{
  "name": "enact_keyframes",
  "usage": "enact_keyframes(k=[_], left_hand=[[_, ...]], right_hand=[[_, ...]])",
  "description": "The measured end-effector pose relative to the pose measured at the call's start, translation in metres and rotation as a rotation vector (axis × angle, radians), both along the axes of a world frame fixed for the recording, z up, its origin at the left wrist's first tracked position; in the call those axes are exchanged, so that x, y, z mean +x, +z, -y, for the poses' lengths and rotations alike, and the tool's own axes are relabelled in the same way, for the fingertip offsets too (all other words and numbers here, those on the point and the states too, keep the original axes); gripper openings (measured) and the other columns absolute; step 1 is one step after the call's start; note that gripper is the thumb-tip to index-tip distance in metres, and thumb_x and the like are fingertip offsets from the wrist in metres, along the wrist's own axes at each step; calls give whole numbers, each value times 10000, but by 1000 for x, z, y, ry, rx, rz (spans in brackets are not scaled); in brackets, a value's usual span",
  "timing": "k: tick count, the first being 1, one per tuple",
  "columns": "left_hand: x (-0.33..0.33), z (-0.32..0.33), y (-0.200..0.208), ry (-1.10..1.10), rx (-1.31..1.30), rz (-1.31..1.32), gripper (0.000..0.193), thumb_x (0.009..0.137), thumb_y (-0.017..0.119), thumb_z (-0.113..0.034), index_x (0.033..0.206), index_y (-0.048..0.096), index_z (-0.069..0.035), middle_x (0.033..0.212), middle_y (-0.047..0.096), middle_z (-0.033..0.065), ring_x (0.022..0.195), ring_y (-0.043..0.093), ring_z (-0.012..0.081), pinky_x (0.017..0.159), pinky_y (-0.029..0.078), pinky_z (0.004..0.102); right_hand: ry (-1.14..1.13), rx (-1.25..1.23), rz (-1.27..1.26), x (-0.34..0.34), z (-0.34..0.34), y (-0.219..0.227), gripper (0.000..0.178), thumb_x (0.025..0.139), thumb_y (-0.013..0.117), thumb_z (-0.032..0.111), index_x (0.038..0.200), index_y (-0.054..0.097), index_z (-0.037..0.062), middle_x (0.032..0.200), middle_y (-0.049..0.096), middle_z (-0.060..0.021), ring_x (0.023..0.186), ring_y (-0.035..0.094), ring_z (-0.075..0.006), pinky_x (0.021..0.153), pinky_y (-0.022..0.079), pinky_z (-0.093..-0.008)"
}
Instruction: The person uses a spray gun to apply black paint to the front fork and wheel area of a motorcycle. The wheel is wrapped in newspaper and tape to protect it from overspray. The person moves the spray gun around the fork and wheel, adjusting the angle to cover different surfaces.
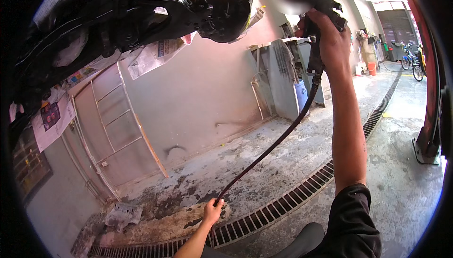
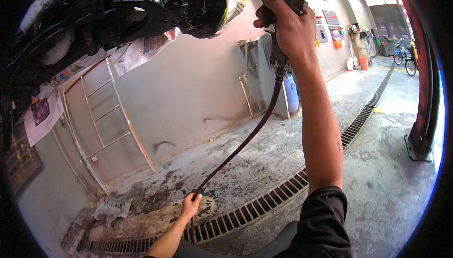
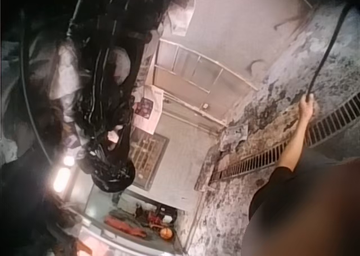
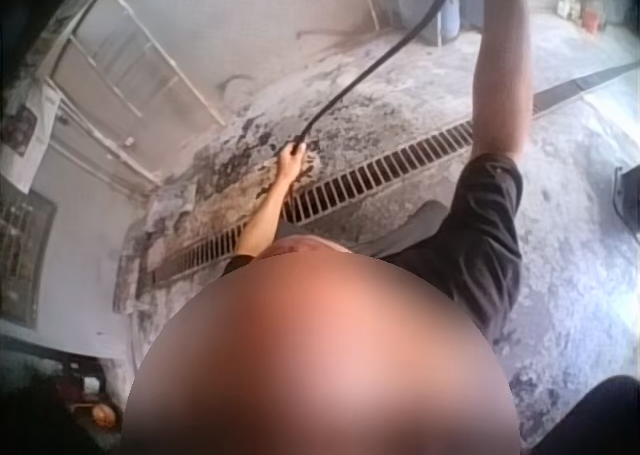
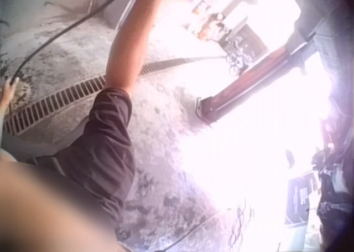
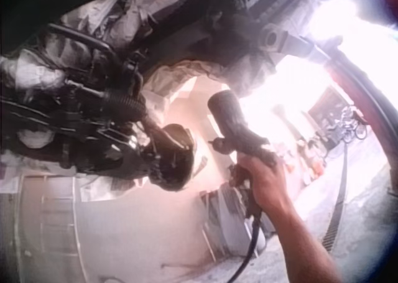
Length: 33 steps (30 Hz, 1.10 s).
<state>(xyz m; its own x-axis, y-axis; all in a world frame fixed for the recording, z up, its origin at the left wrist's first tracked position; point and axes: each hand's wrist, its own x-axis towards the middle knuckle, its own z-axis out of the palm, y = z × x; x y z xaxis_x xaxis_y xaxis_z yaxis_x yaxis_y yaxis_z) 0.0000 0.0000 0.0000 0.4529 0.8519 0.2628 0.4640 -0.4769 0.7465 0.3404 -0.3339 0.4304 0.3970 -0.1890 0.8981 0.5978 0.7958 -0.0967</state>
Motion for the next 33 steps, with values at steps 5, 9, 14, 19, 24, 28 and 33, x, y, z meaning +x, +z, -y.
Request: enact_keyframes(k=[5, 9, 14, 19, 24, 28, 33], left_hand=[[-2, 6, 0, 41, -13, -11, 480, 1001, 648, -502, 972, 678, -24, 782, 639, 61, 724, 614, 204, 670, 472, 392], [-3, 4, 5, 24, -21, 6, 471, 1004, 645, -495, 987, 691, -27, 800, 658, 62, 745, 625, 200, 687, 480, 386], [-5, 5, 6, 52, -9, -1, 456, 1003, 647, -485, 1015, 705, -34, 836, 684, 67, 775, 637, 203, 711, 489, 381], [-7, 2, 3, 38, -5, 13, 464, 1000, 647, -491, 1014, 702, -31, 840, 684, 68, 780, 636, 205, 710, 486, 386], [-10, 1, 4, 38, -21, 7, 464, 1001, 643, -503, 1012, 697, -42, 799, 642, 50, 749, 601, 191, 691, 468, 384], [-14, 3, 3, 38, -35, 26, 458, 1006, 635, -509, 990, 687, -54, 779, 610, 43, 725, 569, 176, 680, 456, 386], [-19, 5, 3, 53, -52, 15, 465, 1011, 629, -515, 971, 675, -54, 776, 595, 37, 716, 556, 179, 679, 452, 393]], right_hand=[[77, 60, 79, -17, 2, 5, 260, 959, 639, 202, 1036, 730, -29, 810, 738, -121, 708, 744, -213, 710, 581, -315], [109, 65, 70, -24, 2, 7, 284, 971, 616, 225, 1035, 730, -27, 838, 751, -135, 717, 751, -221, 726, 585, -318], [51, 34, 31, -21, -2, 7, 282, 968, 632, 204, 1090, 701, -40, 847, 739, -147, 722, 741, -233, 740, 576, -331], [-30, 24, -4, -17, -8, 7, 282, 964, 639, 195, 1098, 701, -46, 826, 730, -133, 711, 733, -219, 725, 569, -325], [22, 71, -13, -25, -13, 8, 276, 960, 646, 187, 1082, 725, -48, 807, 732, -118, 689, 725, -195, 697, 569, -308], [42, 60, 29, -38, -7, 5, 262, 963, 638, 176, 1081, 712, -46, 826, 733, -135, 713, 731, -211, 718, 571, -322], [170, 89, 82, -52, -3, -1, 265, 982, 605, 161, 1113, 688, -54, 851, 730, -150, 762, 731, -223, 766, 573, -338]])
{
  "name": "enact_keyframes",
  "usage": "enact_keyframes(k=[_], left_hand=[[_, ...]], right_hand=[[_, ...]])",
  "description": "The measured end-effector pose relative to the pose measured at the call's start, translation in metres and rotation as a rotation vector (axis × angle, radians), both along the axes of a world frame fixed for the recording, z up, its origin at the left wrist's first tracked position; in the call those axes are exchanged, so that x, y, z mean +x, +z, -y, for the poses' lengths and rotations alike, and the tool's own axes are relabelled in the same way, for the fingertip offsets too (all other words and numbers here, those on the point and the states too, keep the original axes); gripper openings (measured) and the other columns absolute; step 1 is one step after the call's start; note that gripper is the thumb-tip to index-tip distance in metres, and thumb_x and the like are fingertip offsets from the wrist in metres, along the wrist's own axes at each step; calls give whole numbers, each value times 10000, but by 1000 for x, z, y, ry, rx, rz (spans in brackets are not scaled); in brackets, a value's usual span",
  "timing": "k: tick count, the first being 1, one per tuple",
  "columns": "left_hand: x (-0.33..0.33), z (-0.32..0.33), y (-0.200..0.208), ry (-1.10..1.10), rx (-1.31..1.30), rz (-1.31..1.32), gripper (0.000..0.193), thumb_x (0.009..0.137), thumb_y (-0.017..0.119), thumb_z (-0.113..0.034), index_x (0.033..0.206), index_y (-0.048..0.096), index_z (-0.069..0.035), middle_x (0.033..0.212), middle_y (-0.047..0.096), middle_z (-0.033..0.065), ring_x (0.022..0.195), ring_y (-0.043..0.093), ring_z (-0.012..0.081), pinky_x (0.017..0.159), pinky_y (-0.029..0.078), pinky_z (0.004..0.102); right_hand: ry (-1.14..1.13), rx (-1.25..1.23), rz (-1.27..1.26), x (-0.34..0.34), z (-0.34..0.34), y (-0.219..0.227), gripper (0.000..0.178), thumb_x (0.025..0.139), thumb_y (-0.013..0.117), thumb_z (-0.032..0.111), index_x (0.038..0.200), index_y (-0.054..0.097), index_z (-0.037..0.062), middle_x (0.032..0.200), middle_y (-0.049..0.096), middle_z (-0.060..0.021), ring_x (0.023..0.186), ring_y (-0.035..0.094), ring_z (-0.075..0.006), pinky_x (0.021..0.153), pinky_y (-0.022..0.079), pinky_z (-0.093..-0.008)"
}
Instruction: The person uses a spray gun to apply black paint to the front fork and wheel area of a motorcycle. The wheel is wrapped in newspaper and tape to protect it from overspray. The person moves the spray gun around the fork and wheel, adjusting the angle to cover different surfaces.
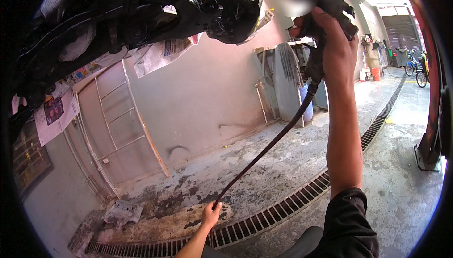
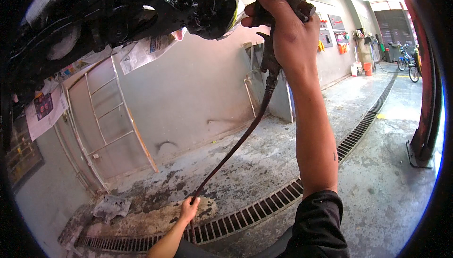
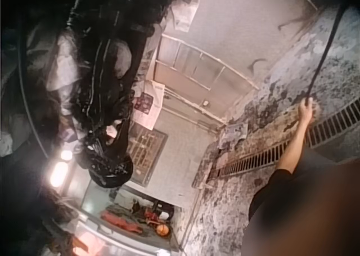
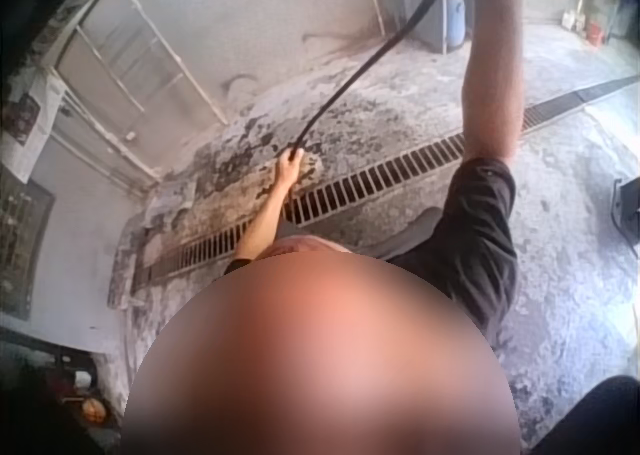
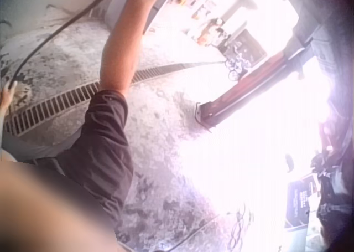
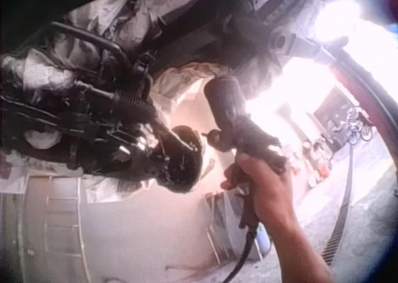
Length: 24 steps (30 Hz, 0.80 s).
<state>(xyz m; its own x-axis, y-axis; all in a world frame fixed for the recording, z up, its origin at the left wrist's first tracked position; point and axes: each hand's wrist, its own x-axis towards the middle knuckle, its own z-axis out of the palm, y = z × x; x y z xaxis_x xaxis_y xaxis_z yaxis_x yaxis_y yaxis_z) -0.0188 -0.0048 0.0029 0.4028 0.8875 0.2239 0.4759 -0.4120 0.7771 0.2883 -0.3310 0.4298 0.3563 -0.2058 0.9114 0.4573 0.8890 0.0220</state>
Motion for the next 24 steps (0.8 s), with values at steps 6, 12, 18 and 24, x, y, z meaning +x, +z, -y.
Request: enact_keyframes(k=[6, 12, 18, 24], left_hand=[[-4, -3, -6, 6, 7, 10, 478, 1007, 630, -524, 949, 668, -52, 758, 579, 47, 699, 547, 187, 655, 434, 403], [-10, -11, -14, 12, 1, -45, 478, 996, 638, -523, 931, 674, -51, 721, 566, 57, 665, 545, 200, 636, 424, 411], [-17, -9, -21, 16, 40, -40, 479, 981, 656, -508, 914, 666, -34, 718, 591, 70, 672, 569, 215, 638, 440, 415], [-21, -10, -23, 9, -3, -19, 489, 985, 651, -514, 888, 643, -35, 698, 570, 57, 656, 545, 199, 628, 430, 414]], right_hand=[[-59, 17, -10, -3, -3, -7, 273, 995, 578, 142, 1134, 672, -74, 893, 742, -167, 778, 740, -233, 801, 582, -347], [-28, -3, 4, -1, -8, -18, 260, 974, 631, 155, 1084, 726, -61, 896, 756, -141, 776, 754, -232, 790, 585, -338], [12, 9, 4, -2, -13, -32, 248, 975, 643, 159, 1075, 717, -56, 886, 748, -130, 771, 742, -223, 762, 584, -332], [81, -5, -42, 1, -20, -36, 209, 975, 656, 142, 1038, 699, -52, 818, 712, -115, 710, 702, -187, 686, 579, -317]])
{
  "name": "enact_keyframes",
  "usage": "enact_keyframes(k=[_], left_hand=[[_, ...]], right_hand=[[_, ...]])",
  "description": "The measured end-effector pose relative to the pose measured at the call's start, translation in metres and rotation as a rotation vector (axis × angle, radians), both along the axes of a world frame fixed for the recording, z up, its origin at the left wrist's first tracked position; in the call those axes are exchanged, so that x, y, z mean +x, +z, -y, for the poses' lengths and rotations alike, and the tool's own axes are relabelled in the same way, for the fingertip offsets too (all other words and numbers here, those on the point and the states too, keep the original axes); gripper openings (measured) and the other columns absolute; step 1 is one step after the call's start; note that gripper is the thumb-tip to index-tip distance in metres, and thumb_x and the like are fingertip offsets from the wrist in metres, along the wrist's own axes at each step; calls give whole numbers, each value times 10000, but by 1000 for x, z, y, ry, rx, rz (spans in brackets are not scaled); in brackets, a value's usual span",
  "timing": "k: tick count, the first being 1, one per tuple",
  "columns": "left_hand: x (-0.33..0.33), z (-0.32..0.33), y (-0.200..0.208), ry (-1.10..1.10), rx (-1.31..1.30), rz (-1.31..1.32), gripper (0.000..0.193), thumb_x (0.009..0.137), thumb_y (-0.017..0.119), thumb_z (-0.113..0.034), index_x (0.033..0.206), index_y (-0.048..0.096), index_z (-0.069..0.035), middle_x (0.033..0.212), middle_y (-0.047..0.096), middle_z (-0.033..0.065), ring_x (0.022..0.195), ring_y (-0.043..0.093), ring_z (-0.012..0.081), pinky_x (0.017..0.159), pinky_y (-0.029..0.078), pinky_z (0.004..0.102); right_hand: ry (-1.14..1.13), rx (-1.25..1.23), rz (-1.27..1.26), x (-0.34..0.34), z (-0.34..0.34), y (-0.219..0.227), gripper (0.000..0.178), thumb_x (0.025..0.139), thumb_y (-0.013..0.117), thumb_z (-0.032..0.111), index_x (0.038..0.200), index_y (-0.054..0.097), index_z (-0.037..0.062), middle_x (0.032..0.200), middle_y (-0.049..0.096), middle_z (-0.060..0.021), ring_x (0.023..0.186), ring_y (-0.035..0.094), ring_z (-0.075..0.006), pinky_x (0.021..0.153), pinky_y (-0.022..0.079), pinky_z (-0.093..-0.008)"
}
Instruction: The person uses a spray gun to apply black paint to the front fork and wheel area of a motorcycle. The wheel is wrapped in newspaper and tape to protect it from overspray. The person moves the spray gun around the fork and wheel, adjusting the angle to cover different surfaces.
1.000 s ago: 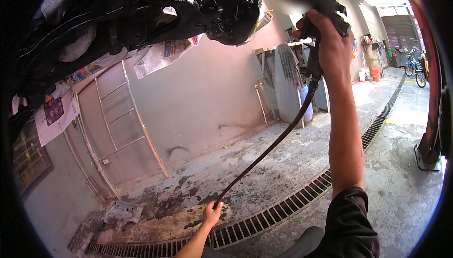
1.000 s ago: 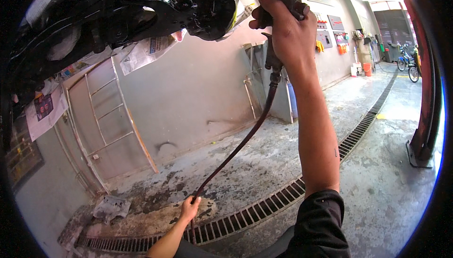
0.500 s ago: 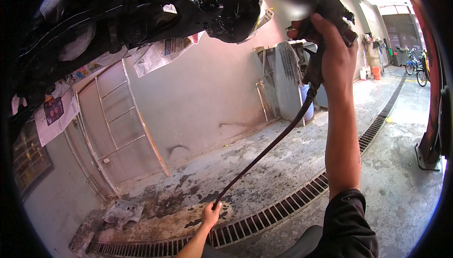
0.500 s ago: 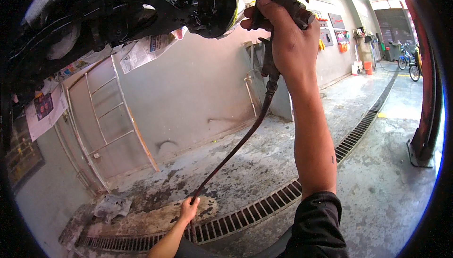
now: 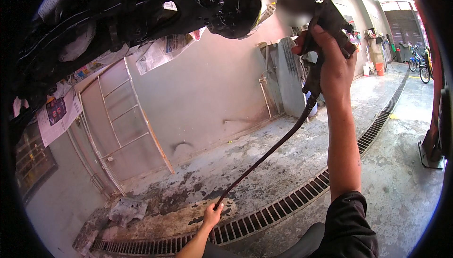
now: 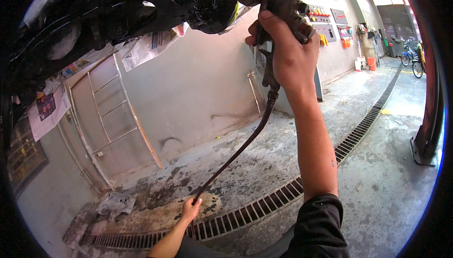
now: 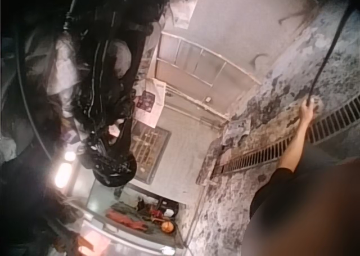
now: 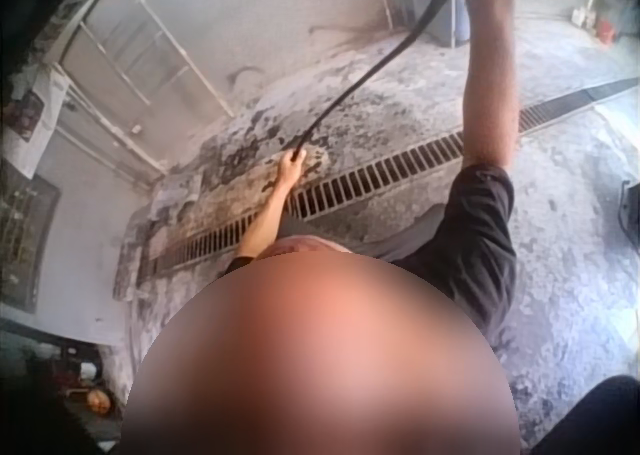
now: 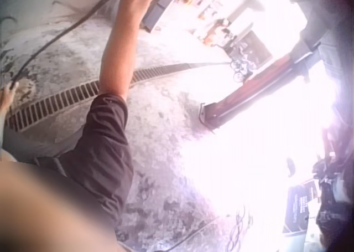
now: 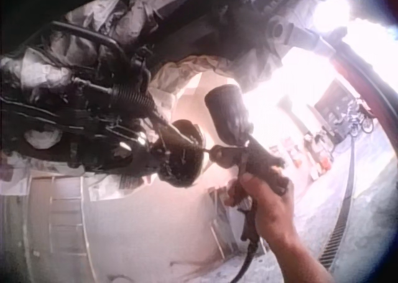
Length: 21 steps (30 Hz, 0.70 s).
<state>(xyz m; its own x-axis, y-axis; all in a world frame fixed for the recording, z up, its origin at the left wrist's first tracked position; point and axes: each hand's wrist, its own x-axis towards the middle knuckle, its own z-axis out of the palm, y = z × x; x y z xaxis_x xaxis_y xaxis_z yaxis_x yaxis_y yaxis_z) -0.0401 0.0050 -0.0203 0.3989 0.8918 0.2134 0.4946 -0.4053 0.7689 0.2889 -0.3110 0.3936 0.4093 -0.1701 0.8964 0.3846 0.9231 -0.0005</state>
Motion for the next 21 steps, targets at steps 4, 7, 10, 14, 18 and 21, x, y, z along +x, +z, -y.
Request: enact_keyframes(k=[4, 7, 10, 14, 18, 21], left_hand=[[0, 3, 4, 10, -25, -16, 495, 987, 648, -520, 870, 624, -40, 696, 552, 49, 644, 520, 190, 618, 414, 415], [0, 4, 7, 15, -36, -43, 494, 986, 650, -519, 883, 630, -37, 710, 556, 48, 648, 522, 189, 622, 413, 415], [0, 1, 5, 25, -44, -61, 474, 979, 663, -501, 911, 649, -33, 734, 581, 51, 669, 545, 193, 637, 425, 411], [0, -12, -4, 19, 36, -28, 388, 957, 706, -424, 957, 682, -37, 788, 639, 56, 721, 598, 194, 672, 462, 403], [-7, -20, -10, 18, 36, 52, 300, 919, 746, -334, 988, 704, -45, 844, 686, 59, 765, 640, 187, 712, 500, 395], [-14, -19, -7, 33, 113, 38, 276, 899, 760, -298, 1015, 712, -52, 864, 699, 59, 779, 654, 183, 726, 511, 386]], right_hand=[[-132, -33, -52, 6, -4, -4, 211, 978, 655, 135, 1043, 705, -60, 816, 709, -105, 706, 691, -176, 705, 571, -308], [-170, -99, -95, 15, -4, -7, 216, 982, 651, 129, 1057, 712, -64, 849, 728, -115, 737, 705, -178, 736, 566, -306], [-137, -114, -77, 23, -4, -11, 224, 987, 646, 127, 1078, 715, -67, 887, 744, -129, 769, 718, -181, 772, 565, -310], [-43, -121, -5, 27, -5, -17, 235, 991, 642, 124, 1107, 707, -71, 912, 751, -135, 804, 730, -190, 799, 567, -320], [-5, -91, 43, 25, -9, -14, 243, 994, 641, 124, 1128, 698, -71, 923, 751, -134, 822, 736, -202, 807, 568, -326], [-104, -85, -2, 27, -10, -6, 266, 970, 666, 180, 1084, 722, -54, 865, 743, -110, 767, 723, -172, 760, 562, -306]])
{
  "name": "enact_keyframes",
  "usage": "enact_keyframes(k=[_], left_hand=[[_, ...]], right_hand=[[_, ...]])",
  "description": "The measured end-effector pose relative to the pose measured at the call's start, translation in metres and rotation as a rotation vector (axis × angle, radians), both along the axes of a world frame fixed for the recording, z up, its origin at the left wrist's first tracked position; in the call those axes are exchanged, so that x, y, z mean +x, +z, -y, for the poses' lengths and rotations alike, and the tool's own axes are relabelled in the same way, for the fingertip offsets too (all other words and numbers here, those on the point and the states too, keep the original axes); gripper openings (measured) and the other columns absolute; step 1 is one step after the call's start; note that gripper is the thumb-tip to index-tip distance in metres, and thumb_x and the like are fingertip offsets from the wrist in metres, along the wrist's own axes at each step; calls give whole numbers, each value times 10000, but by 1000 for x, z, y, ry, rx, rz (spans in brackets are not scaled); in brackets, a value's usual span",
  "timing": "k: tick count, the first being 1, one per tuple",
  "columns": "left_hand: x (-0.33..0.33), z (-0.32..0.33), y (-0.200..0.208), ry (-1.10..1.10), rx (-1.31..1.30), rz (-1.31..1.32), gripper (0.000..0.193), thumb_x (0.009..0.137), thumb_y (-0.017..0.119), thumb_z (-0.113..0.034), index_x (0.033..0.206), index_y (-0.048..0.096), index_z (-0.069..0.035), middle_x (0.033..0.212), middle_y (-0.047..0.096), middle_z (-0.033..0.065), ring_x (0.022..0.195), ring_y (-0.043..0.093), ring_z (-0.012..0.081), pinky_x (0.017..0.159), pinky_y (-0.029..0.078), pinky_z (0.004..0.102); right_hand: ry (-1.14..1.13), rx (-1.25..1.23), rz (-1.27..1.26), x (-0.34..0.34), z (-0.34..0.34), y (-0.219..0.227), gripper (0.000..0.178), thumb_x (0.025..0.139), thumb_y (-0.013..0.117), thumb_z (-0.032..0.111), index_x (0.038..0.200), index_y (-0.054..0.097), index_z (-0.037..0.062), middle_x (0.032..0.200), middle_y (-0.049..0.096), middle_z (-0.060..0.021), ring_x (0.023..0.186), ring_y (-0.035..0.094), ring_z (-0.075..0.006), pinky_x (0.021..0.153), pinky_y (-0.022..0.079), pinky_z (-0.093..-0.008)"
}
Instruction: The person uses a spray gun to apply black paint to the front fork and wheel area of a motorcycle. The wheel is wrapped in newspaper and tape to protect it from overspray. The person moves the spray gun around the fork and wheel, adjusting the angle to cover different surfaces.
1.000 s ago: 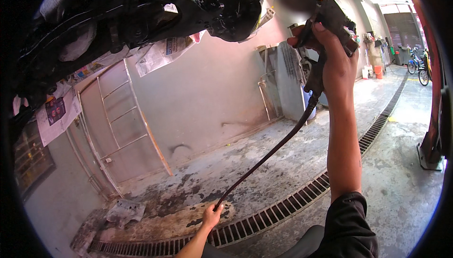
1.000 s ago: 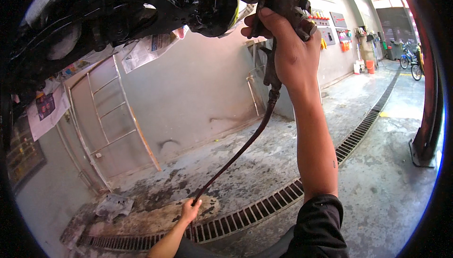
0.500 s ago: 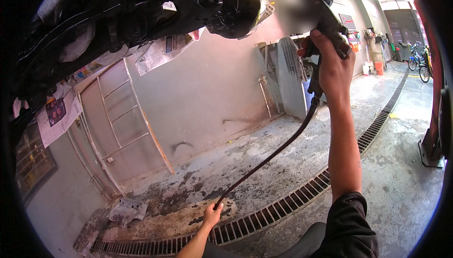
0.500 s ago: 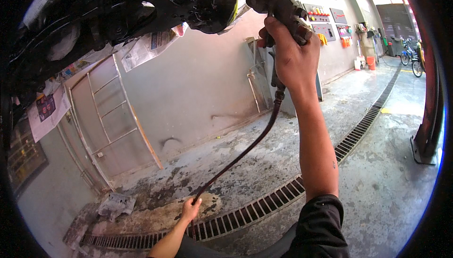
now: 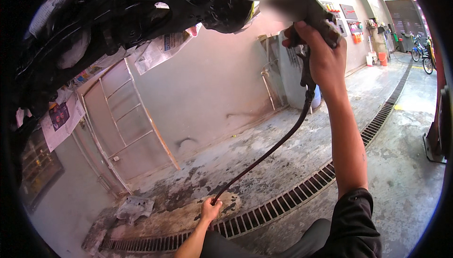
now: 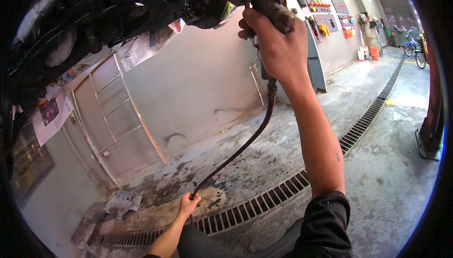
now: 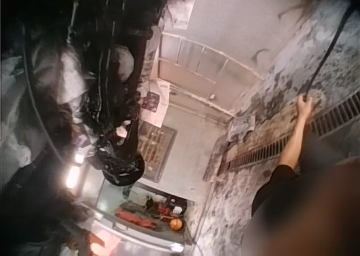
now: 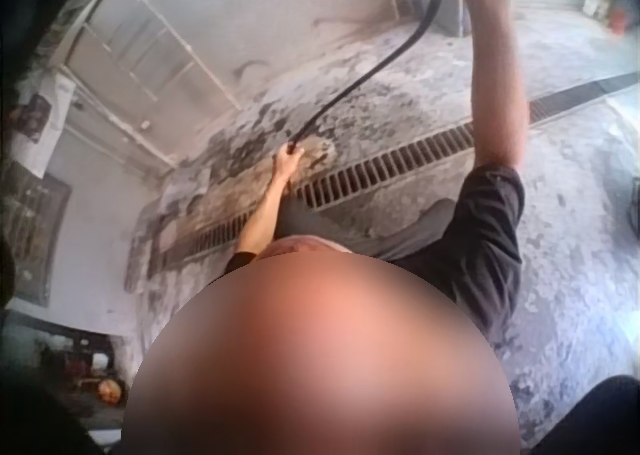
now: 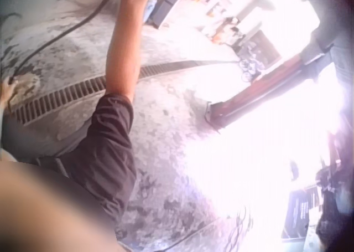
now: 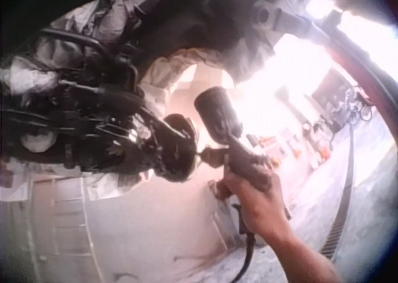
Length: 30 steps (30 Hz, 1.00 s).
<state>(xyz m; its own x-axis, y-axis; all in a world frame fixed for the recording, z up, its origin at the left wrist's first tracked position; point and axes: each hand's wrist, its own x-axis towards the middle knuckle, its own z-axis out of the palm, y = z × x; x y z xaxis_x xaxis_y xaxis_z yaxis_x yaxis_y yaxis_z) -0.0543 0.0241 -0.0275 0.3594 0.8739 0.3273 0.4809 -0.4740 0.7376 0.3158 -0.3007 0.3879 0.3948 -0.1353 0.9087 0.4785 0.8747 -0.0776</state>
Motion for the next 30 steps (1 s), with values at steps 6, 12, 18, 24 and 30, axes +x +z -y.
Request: enact_keyframes(k=[6, 12, 18, 24, 30], left_hand=[[-6, 12, 19, 43, -69, -15, 273, 891, 769, -281, 1042, 709, -61, 867, 696, 51, 789, 655, 178, 727, 512, 380], [-4, 23, 36, 75, -93, -32, 269, 914, 751, -277, 1061, 705, -57, 881, 691, 53, 811, 656, 178, 742, 513, 389], [2, 28, 41, 83, -50, -84, 279, 933, 737, -289, 1070, 708, -48, 910, 695, 63, 825, 660, 197, 756, 511, 396], [12, 26, 47, 82, -81, -101, 275, 943, 729, -285, 1073, 710, -43, 924, 702, 65, 836, 662, 196, 760, 510, 397], [16, 29, 47, 64, -78, -70, 248, 951, 721, -261, 1073, 705, -45, 907, 691, 51, 804, 638, 173, 742, 500, 390]], right_hand=[[-110, -52, -39, 8, 6, 8, 238, 991, 626, 160, 1072, 710, -48, 818, 719, -88, 695, 682, -160, 698, 527, -293], [20, 39, 33, 10, 15, 7, 274, 960, 659, 222, 1035, 739, -29, 814, 730, -103, 714, 710, -161, 722, 554, -295], [-42, -27, 13, 18, 18, 6, 228, 977, 647, 171, 1024, 717, -41, 811, 723, -100, 708, 700, -159, 718, 537, -285], [-193, -131, -46, 35, 15, 3, 297, 953, 654, 272, 1027, 759, 4, 820, 741, -91, 722, 717, -155, 737, 563, -304], [-151, -68, -28, 47, 12, 1, 247, 973, 643, 188, 1053, 728, -30, 821, 723, -84, 715, 695, -156, 718, 539, -297]])
